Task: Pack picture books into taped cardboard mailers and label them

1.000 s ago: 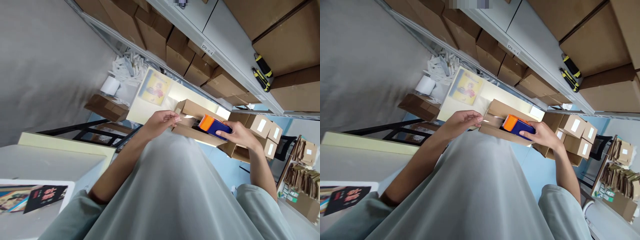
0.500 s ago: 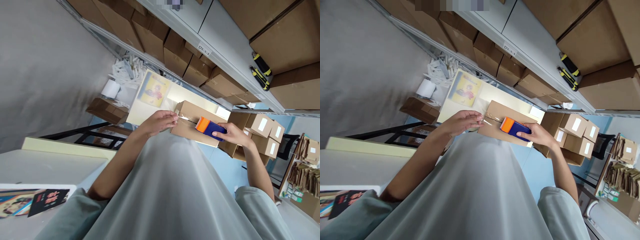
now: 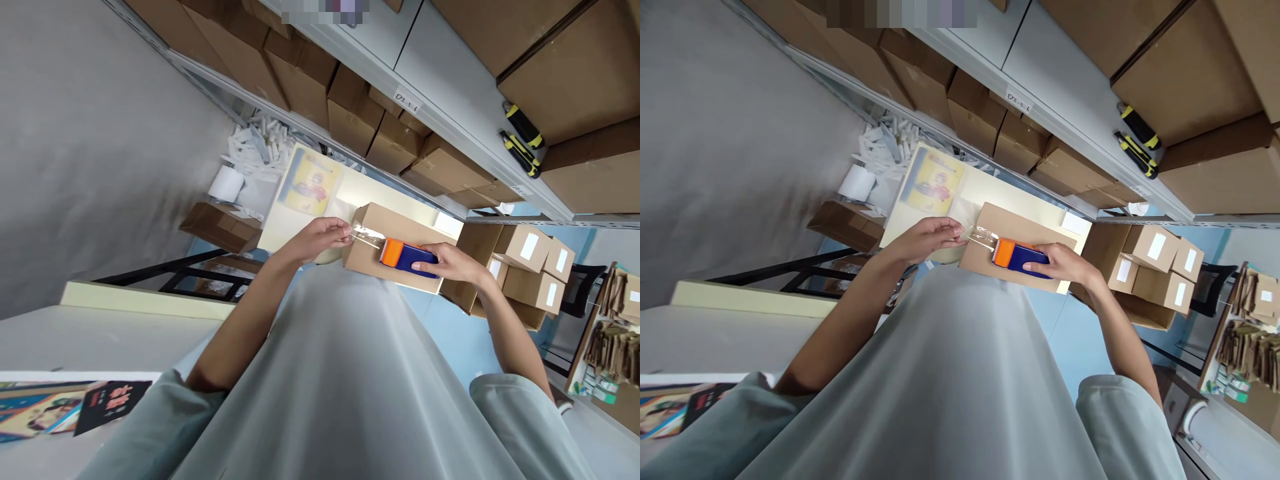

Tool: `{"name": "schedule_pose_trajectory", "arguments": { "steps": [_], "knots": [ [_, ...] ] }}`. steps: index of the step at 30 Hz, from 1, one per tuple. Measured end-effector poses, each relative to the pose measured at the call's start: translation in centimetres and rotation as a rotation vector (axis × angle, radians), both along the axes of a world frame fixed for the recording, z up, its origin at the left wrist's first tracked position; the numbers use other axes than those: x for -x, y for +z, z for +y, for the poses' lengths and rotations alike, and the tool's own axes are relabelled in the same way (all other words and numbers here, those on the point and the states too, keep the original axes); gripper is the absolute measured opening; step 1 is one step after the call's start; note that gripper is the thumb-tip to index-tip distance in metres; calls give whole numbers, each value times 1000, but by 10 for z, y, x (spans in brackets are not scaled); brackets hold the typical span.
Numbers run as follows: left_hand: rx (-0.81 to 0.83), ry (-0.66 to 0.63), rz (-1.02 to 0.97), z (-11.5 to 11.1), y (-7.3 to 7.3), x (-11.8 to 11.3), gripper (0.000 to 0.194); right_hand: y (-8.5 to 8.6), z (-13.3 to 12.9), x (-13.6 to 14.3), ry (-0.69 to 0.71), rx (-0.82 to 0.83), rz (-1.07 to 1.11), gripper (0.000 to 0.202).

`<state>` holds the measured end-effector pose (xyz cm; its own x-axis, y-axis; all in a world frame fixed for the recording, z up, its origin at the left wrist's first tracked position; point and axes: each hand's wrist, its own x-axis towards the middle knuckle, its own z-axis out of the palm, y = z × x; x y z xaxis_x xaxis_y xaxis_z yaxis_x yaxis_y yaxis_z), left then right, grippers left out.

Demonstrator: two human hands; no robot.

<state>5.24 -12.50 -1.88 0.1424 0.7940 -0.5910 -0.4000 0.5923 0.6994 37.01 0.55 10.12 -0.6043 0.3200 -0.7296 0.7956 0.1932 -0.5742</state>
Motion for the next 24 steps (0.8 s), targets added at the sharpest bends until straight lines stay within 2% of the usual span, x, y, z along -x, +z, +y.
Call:
{"name": "schedule_pose_trajectory", "arguments": {
  "steps": [7,14,24],
  "knots": [
    [20,-9,-108,5,-16,10,44,-5,1,9,-63,69,46,70],
    [43,-51,-177,5,-35,13,49,1,-2,15,-96,75,24,67],
    [30,-42,-152,4,-41,10,50,4,-1,14,-115,74,4,66]
  ]
}}
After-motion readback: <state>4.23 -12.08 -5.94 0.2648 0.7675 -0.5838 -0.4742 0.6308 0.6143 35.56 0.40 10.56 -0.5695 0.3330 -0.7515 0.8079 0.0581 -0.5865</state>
